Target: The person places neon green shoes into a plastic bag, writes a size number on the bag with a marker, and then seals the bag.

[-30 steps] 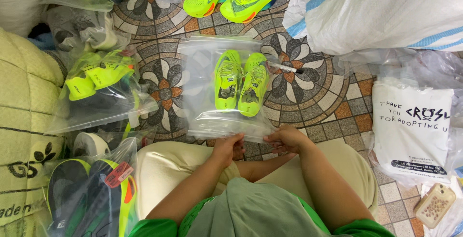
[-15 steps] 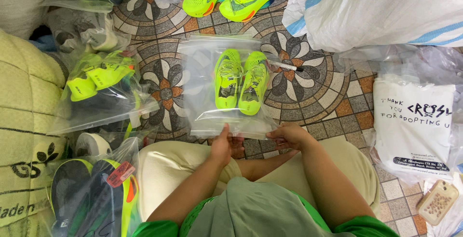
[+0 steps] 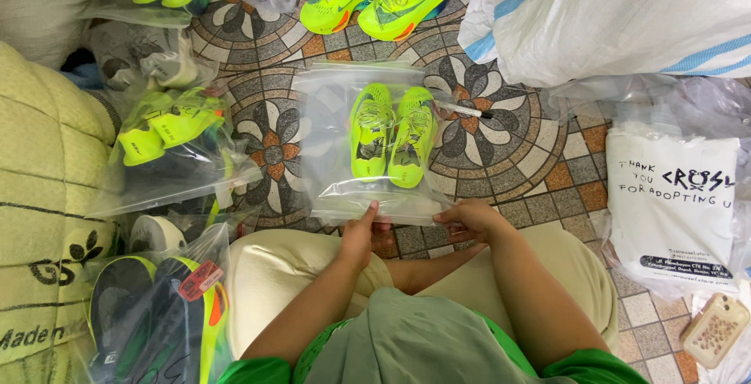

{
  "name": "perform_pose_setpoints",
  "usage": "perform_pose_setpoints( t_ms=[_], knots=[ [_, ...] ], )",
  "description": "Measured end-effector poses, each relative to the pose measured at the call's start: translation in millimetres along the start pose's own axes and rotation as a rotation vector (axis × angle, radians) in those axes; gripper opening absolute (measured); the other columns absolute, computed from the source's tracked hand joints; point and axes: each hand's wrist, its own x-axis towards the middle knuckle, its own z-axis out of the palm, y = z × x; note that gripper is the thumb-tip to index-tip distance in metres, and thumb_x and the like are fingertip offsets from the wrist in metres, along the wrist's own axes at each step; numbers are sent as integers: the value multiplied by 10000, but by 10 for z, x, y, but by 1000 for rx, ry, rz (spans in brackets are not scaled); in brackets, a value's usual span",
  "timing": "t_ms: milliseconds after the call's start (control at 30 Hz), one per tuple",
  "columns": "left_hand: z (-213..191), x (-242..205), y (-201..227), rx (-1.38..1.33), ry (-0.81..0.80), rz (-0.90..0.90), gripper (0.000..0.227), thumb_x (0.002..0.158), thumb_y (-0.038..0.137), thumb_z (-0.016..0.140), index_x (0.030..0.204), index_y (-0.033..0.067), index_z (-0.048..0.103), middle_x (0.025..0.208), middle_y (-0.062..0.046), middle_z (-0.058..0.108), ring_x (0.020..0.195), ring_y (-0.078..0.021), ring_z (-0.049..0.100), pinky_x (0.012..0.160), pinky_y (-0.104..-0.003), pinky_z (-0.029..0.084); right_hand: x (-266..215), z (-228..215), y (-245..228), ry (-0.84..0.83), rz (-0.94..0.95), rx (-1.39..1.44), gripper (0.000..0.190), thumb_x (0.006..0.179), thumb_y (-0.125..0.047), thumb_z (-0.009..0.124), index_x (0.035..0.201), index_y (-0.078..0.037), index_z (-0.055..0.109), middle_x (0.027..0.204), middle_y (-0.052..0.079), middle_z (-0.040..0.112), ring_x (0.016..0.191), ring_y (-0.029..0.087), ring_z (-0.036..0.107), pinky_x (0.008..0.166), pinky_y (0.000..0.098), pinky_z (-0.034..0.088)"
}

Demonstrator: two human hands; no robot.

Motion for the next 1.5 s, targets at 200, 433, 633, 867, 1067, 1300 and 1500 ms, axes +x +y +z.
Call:
perform_pose_setpoints(
  t_ms=[200,433,633,867,1067,1300,1500],
  knots=[
    [37,74,-52,53,8,119,396,865,221,1013,920,-118,815,782,-258,766,696,-315,791,633,-550,730,-37,28,-5,7,-6,12,377,774,-103,943,1019,44,698,749,133,729,591,211,700,675,539,720],
    [-41,53,-22,-48,37,59,414,839,187,1034,847,-121,759,735,-221,700,724,-322,764,677,-537,738,-62,12,-30,-3,0,-15,373,797,-107,940,1024,68,701,752,148,737,594,221,692,696,563,714],
    [-85,89,26,-100,80,103,417,902,208,988,859,-107,719,743,-184,664,725,-269,722,740,-483,745,-84,21,-46,-3,-2,-1,363,805,-97,930,1032,79,710,751,138,734,583,208,678,689,567,714],
    [-77,68,26,-177,142,82,410,869,192,1010,871,-25,662,710,-147,626,631,-267,699,672,-463,749,-106,36,-54,-5,-7,2,357,783,-102,946,992,30,688,762,134,737,595,205,668,670,527,711],
    [-125,111,157,-370,248,57,378,933,183,938,866,9,609,713,-105,578,666,-239,699,688,-419,730,-81,0,-41,-2,-9,-4,323,816,-89,935,993,41,698,772,126,748,588,212,673,688,539,713],
    [-172,203,130,-376,241,81,376,952,189,920,902,32,581,728,-74,529,644,-226,678,664,-406,726,-91,9,-59,7,-10,-24,361,808,-96,952,994,67,688,742,149,718,600,241,682,694,556,707],
    [-231,246,191,-432,312,109,445,1010,306,852,977,130,445,767,-42,519,680,-217,648,686,-370,716,-31,-2,-24,45,6,9,409,777,-80,958,1059,90,715,766,162,732,611,251,680,723,588,708]
  ],
)
